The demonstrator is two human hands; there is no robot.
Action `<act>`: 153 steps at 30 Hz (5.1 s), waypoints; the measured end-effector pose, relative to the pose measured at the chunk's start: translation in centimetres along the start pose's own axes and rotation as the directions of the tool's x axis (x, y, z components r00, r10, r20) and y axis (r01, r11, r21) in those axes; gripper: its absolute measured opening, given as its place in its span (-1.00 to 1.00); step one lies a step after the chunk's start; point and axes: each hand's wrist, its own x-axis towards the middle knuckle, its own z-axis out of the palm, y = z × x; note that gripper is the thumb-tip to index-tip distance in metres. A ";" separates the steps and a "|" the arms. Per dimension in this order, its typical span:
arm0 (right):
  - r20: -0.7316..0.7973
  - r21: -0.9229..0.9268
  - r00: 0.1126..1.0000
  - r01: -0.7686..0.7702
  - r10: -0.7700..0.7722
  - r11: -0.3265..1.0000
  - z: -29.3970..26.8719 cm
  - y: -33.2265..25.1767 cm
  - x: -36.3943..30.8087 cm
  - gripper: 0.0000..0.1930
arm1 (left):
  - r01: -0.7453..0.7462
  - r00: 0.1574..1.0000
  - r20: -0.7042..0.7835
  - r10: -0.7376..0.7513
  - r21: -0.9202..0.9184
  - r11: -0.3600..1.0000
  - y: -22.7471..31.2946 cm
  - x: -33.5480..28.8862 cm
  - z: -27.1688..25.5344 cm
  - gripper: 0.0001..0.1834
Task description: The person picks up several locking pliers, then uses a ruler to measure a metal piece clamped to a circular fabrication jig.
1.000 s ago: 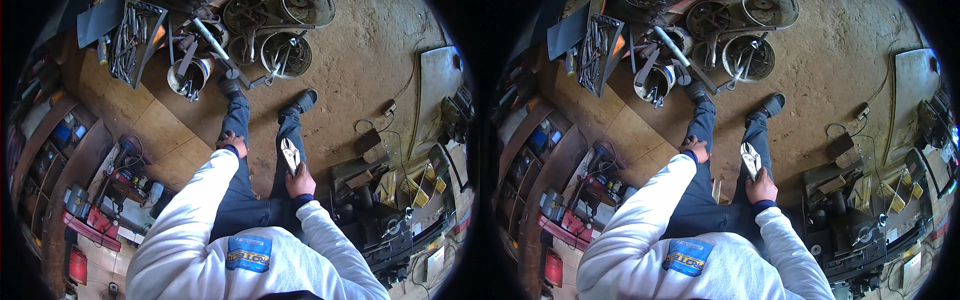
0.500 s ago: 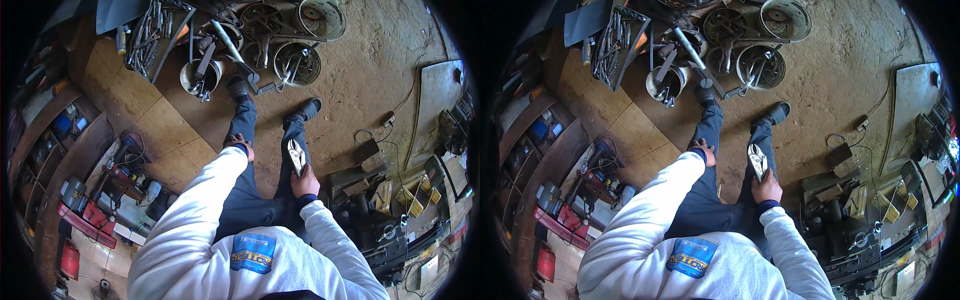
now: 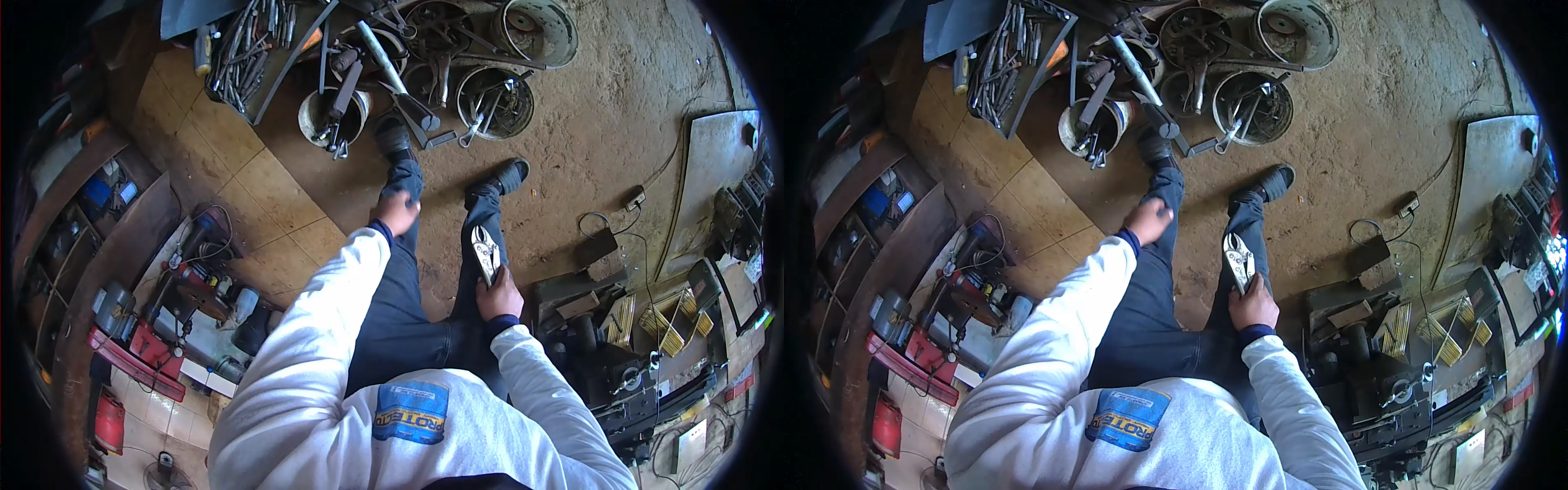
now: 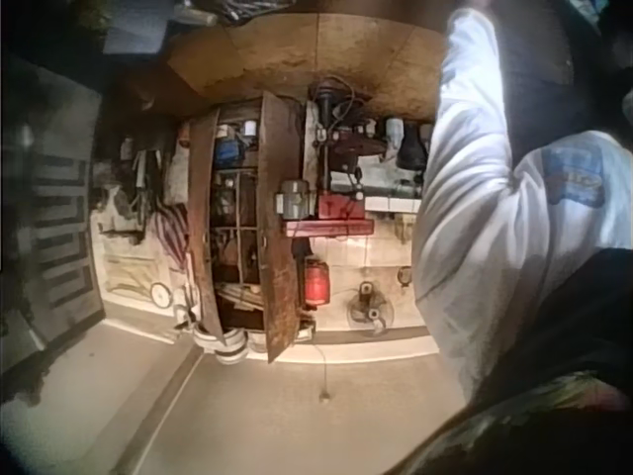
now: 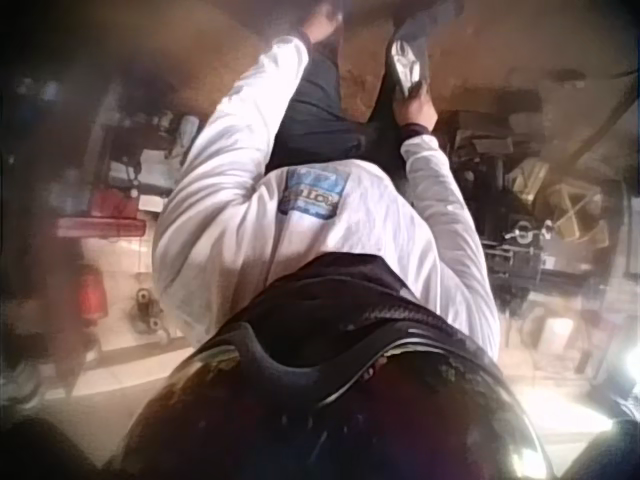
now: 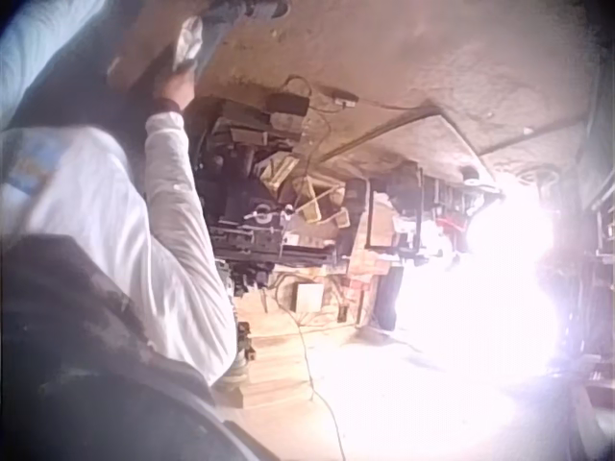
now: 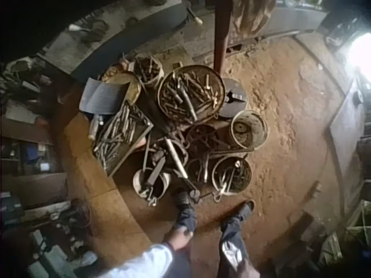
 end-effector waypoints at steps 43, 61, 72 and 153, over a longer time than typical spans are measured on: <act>0.065 0.055 0.997 -0.051 0.048 0.997 0.0 0.1 1.0 -0.38 | -0.243 0.837 -0.174 0.518 0.730 0.638 14.0 10.4 -17.8 -0.72; 0.104 0.142 0.990 -0.108 0.093 0.984 0.7 0.2 1.2 -0.37 | 0.127 0.986 -0.163 0.045 0.892 0.434 9.9 17.8 -16.5 -0.48; 0.075 0.125 0.994 -0.082 0.073 0.989 1.3 0.5 1.1 -0.36 | 0.144 0.985 -0.169 -0.022 0.759 0.635 8.9 17.8 -15.8 -0.61; 0.090 0.143 0.990 -0.118 0.106 0.983 1.2 -0.4 1.4 -0.36 | 0.444 0.863 0.133 -0.488 -0.662 0.604 6.9 16.7 -17.3 -0.70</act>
